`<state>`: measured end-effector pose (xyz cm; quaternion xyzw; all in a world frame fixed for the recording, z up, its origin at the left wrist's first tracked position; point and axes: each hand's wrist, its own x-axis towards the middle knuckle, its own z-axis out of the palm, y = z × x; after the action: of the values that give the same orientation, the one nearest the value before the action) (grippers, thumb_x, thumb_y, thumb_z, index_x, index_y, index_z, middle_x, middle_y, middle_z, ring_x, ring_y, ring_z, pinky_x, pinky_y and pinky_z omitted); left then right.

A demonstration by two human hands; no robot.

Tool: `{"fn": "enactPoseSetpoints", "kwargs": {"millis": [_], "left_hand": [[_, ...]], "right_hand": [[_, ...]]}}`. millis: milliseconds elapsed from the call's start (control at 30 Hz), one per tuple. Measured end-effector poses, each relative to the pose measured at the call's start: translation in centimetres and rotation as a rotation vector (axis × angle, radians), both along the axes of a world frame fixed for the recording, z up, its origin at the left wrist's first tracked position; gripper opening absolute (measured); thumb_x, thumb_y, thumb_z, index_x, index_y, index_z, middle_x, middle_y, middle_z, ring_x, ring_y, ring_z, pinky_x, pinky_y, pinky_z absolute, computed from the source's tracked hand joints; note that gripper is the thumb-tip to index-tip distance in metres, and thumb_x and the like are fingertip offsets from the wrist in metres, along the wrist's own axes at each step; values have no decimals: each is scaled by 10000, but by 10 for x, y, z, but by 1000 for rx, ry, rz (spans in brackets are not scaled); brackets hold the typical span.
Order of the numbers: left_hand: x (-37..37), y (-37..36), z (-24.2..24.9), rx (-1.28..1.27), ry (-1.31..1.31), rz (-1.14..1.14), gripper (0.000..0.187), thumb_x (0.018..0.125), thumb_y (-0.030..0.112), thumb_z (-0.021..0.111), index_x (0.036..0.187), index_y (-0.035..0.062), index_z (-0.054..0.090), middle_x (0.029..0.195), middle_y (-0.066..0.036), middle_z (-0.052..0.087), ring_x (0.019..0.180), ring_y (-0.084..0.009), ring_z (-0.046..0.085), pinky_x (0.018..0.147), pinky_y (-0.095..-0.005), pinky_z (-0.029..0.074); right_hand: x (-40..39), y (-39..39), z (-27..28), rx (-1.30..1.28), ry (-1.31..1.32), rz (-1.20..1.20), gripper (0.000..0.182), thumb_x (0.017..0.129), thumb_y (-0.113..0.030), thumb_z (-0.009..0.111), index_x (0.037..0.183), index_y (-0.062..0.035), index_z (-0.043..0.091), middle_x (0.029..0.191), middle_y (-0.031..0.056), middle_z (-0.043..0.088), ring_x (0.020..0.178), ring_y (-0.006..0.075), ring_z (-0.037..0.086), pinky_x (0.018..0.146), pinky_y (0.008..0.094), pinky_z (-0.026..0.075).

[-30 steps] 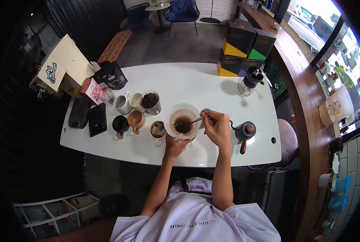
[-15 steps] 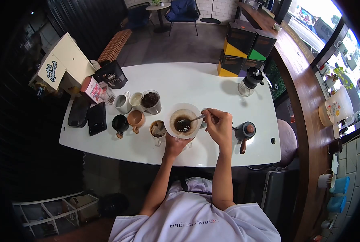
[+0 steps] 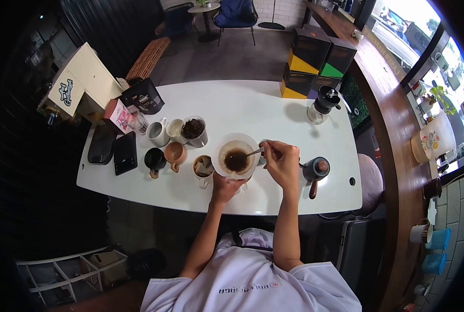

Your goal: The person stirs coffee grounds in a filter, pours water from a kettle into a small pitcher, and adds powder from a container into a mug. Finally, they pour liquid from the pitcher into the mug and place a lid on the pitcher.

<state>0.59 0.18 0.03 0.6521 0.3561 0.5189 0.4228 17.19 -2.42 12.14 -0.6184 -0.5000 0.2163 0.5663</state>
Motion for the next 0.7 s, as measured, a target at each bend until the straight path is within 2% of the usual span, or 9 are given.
{"fn": "enactPoseSetpoints", "kwargs": {"millis": [100,167,300,367,500,567,700], "left_hand": [[-1,1,-2,-17,27,-2,548,649,40,873,1132,-15,622,1093,-131,686,996,-249,675,888,-374,539],[-3,0,-1,-4,43,-47,524,727,23,831,1182,-9,575,1121,-93,654,1018,-184,649,885,-335,537],[-2,-1,7,39,94,-24,525,725,34,836,1181,-6,578,1120,-91,655,1012,-187,649,888,-337,536],[-1,-3,10,1,61,3,543,645,40,872,1126,-13,627,1078,-134,689,991,-257,678,888,-375,539],[-1,0,1,5,55,14,548,646,42,872,1132,-14,624,1088,-135,686,1001,-258,675,898,-377,535],[-4,0,-4,9,56,-25,528,728,36,835,1188,-1,578,1121,-89,656,1012,-187,650,894,-337,534],[-2,0,1,-2,52,-38,534,729,29,831,1194,-3,571,1134,-93,652,1014,-187,650,900,-338,534]], "right_hand": [[1,-2,2,-43,-68,77,127,845,-32,648,815,88,680,556,125,487,485,130,379,488,314,348],[0,-2,-1,-33,-31,115,125,845,-31,648,809,86,675,563,127,487,485,136,384,490,311,349],[-1,-2,1,2,-13,64,119,841,-29,649,804,82,673,569,129,492,482,145,390,492,311,353],[-1,-1,0,28,-11,28,117,839,-28,651,802,81,672,569,130,491,480,151,390,490,313,352],[0,-3,2,-15,-41,101,113,840,-23,646,804,82,671,570,130,493,484,150,391,494,317,353],[1,-2,-1,-7,-6,126,115,841,-21,644,804,86,666,572,133,493,485,153,392,496,319,353],[0,-1,0,22,6,60,113,838,-18,645,797,85,668,571,133,497,483,153,393,495,320,353]]}}
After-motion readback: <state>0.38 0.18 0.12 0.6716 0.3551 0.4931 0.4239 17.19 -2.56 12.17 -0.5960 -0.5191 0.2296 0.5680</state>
